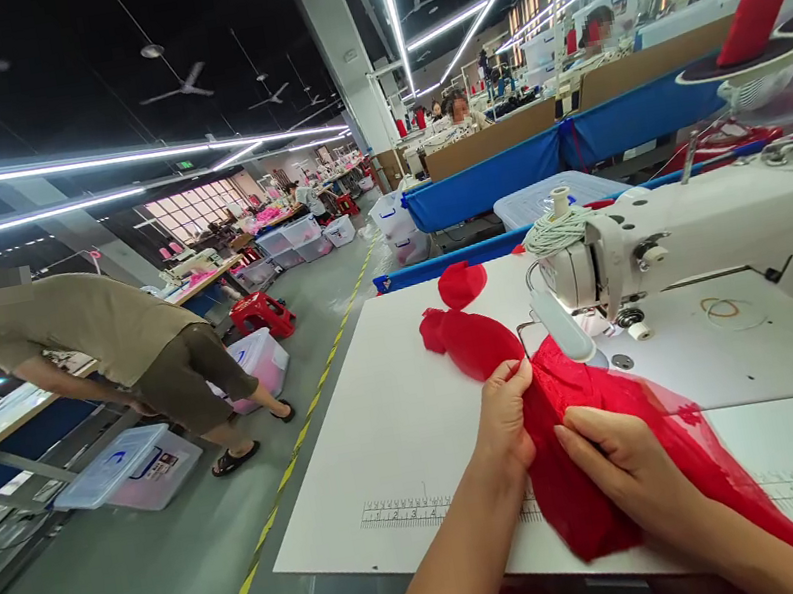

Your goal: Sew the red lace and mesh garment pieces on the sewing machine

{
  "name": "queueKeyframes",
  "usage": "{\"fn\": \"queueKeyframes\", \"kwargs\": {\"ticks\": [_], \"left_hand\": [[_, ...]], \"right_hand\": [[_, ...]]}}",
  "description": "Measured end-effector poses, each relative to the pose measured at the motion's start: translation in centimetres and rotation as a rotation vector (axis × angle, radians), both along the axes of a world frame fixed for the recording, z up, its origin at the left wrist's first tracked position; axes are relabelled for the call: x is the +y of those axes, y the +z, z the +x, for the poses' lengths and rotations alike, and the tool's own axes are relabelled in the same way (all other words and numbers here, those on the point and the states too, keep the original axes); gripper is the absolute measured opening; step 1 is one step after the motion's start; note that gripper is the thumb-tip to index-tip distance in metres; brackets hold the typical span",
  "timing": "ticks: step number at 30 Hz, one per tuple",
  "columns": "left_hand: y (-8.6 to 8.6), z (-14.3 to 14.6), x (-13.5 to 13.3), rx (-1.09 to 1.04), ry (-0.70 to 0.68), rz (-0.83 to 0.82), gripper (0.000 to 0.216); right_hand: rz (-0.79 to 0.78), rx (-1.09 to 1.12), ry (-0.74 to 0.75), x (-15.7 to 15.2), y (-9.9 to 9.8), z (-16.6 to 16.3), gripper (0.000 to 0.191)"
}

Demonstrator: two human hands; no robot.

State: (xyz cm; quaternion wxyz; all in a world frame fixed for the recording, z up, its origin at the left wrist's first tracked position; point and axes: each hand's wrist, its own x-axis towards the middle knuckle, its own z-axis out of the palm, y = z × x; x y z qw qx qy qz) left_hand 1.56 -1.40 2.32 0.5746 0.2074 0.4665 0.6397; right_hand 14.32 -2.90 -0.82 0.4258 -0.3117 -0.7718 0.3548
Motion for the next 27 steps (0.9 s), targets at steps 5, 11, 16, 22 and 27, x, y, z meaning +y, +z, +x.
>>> {"fn": "queueKeyframes", "kwargs": {"ticks": [5, 11, 16, 22, 27], "left_hand": [[-0.4, -0.1, -0.4, 0.141, -0.065, -0.031, 0.060], [3.9, -6.9, 2.2, 0.569, -0.056, -0.073, 0.048], [8.6, -12.1, 5.5, 1.033, 0.197, 0.068, 0.048], [3.8, -7.6, 2.8, 1.511, -0.407, 0.098, 0.040], [0.4, -3.0, 0.4, 1.746, -0.483, -0.012, 0.034]], "right_hand": [[0.039, -0.040, 0.005, -0.1, -0.3, -0.1, 0.045], [0.026, -0.121, 0.194, -0.2, -0.3, 0.1, 0.033], [0.383, -0.071, 0.226, -1.9, 2.2, 1.0, 0.027], [0.417, -0.270, 0.300, -5.3, 4.3, 5.6, 0.027], [0.307, -0.299, -0.084, -3.1, 1.7, 10.9, 0.020]]}}
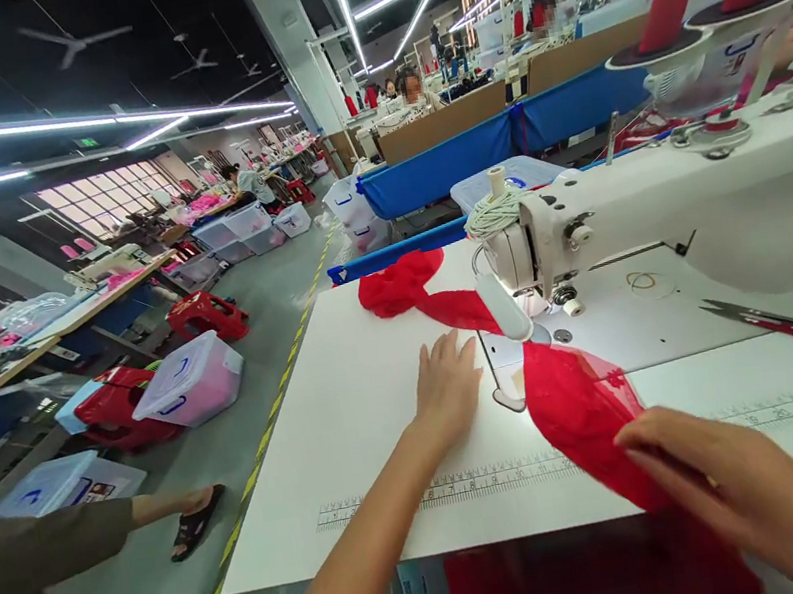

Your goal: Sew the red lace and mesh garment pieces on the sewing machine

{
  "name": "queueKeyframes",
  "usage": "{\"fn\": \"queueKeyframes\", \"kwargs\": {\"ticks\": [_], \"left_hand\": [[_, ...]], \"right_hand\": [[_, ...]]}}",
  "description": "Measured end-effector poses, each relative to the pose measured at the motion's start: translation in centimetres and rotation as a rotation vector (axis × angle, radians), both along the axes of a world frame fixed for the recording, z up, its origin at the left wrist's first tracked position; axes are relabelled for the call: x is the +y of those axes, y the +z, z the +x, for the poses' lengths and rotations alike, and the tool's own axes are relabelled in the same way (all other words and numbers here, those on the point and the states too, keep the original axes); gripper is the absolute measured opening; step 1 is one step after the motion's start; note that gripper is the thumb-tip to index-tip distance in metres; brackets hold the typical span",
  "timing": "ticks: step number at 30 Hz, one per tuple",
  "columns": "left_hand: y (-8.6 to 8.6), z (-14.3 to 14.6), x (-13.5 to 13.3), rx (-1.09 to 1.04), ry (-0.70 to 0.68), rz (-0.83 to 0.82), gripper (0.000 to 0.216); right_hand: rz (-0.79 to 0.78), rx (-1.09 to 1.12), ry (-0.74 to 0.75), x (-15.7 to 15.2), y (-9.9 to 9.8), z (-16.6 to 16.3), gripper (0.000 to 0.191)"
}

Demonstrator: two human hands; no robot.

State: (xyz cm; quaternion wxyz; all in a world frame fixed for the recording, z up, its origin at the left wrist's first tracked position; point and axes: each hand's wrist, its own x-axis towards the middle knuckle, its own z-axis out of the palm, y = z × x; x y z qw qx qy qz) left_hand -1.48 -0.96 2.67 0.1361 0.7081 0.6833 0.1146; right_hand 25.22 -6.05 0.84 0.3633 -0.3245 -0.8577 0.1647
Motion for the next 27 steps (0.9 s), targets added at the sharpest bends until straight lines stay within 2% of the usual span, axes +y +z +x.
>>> {"fn": "queueKeyframes", "kwargs": {"ticks": [2, 6, 9, 13, 19, 22, 25, 27], "left_hand": [[-0.2, 1.6, -0.8, 0.029, 0.012, 0.003, 0.028], [-0.1, 4.2, -2.4, 0.046, 0.016, -0.037, 0.006], [-0.1, 5.0, -3.2, 0.047, 0.022, -0.064, 0.006], [-0.1, 5.1, -4.0, 0.041, 0.035, -0.097, 0.009], [-0.5, 5.7, -4.5, 0.023, 0.081, -0.072, 0.017], [-0.6, 5.8, -4.6, 0.014, 0.091, -0.077, 0.019], [-0.6, 5.8, -4.7, 0.009, 0.076, -0.076, 0.017], [-0.6, 5.8, -4.7, 0.011, 0.061, -0.054, 0.015]], "right_hand": [[-0.036, 0.020, -0.106, 0.7, -1.1, 1.0, 0.021], [-0.086, -0.075, -0.111, 0.8, -2.8, 0.4, 0.024], [-0.120, -0.071, -0.185, 0.9, -3.5, -0.4, 0.034], [-0.271, 0.066, -0.314, 1.5, -3.4, 0.1, 0.036], [-0.066, -0.123, -0.214, 2.1, -4.0, 0.3, 0.038], [-0.156, -0.071, -0.236, 2.4, -4.1, 0.6, 0.034], [-0.266, 0.023, -0.376, 2.8, -3.7, 1.1, 0.036], [-0.294, 0.014, -0.411, 2.9, -3.3, 1.2, 0.039]]}}
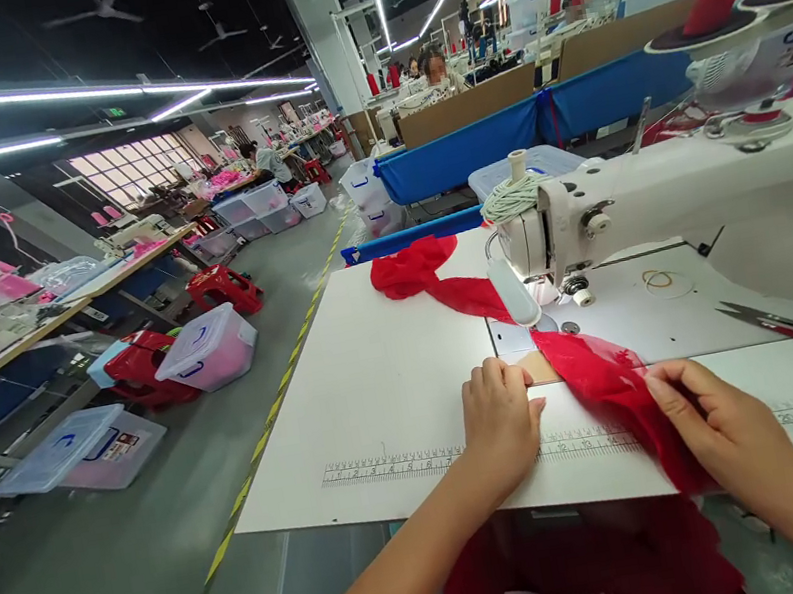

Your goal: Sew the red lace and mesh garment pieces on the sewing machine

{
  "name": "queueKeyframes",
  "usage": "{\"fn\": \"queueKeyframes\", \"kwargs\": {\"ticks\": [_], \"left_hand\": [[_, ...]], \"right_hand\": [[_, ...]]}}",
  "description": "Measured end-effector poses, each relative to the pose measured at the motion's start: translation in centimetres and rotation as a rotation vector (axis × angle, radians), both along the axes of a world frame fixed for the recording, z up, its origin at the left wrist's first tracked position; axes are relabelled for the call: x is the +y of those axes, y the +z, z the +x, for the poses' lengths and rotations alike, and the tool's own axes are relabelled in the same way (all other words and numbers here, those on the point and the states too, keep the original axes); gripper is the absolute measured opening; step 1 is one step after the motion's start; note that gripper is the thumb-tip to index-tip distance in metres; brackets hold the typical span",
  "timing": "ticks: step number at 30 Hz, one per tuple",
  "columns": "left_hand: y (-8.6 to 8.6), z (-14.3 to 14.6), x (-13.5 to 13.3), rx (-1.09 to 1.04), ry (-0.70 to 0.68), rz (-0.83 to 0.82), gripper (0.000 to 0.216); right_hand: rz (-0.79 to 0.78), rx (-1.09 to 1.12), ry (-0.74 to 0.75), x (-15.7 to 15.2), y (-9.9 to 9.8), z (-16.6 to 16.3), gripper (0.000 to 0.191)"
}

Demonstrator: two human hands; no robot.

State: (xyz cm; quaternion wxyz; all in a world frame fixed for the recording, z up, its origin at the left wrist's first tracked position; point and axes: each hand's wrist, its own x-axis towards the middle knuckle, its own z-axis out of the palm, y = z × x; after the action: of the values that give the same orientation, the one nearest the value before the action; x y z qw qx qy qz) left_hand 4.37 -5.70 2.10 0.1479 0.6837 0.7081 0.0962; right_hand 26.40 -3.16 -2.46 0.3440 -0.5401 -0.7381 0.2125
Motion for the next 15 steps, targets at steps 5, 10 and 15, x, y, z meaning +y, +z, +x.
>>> {"fn": "queueKeyframes", "kwargs": {"ticks": [5, 10, 15], "left_hand": [[0.3, 0.5, 0.1, -0.160, 0.015, 0.002, 0.022], [0.1, 1.2, 0.0, -0.531, 0.064, -0.025, 0.031], [0.2, 3.0, 0.3, -1.480, 0.229, -0.229, 0.017]], "right_hand": [[0.025, -0.135, 0.231, -0.4, -0.1, 0.0, 0.030], [0.141, -0.189, 0.102, 0.2, -1.1, 0.3, 0.028], [0.148, -0.019, -0.006, 0.4, -1.5, -0.3, 0.036]]}}
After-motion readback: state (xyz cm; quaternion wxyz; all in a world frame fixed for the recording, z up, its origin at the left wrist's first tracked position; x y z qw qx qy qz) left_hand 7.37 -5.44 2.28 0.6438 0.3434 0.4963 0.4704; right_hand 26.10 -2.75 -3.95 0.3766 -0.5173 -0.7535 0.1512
